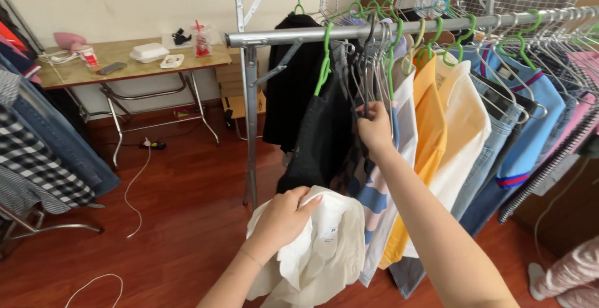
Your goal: The person takes a white shirt from a plastic bag, places it on a hanger, and hangs it on a clothing rack. They then take a blue shirt from a plastic bag, place it on a hanger, and hang it on the clothing rack. The person also handles several cardboard boxes, opening and closing them.
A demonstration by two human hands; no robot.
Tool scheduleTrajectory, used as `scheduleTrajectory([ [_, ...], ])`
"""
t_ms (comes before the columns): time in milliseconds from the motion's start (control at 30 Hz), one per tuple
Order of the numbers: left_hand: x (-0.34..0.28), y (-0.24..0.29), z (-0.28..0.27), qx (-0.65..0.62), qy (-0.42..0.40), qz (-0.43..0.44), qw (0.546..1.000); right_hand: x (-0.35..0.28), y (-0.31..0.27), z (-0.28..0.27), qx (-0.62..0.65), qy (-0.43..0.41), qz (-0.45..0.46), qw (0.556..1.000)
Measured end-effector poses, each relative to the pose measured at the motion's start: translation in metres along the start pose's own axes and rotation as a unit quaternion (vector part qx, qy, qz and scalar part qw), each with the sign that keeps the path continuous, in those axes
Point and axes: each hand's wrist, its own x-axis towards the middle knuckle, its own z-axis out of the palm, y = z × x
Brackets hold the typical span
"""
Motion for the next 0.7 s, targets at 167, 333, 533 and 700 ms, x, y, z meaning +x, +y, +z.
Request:
scheduleTrajectory([
  [167, 0.021, 0.004, 0.024, -0.013, 0.002, 0.011, 1.0, -0.039, -0.002, -0.056, 0.035, -0.035, -0.006, 0.999],
  [333, 0.05, 0.004, 0.045, -0.035, 0.016, 0.026, 0.999, -0.139, -0.03, -0.137, -0.015, -0.074, 0.123, 0.99],
  [533, 0.099, -0.01, 0.07, -0.105, 0.029, -0.004, 0.994, -0.231, 0.045, -0.275, 0.011, -0.132, 0.155, 0.979],
  [700, 0.121, -0.004, 0.076, -0.115, 0.038, 0.006, 0.993, -0.301, 0.071, -0.364, 0.046, 0.013, 0.358, 0.932],
])
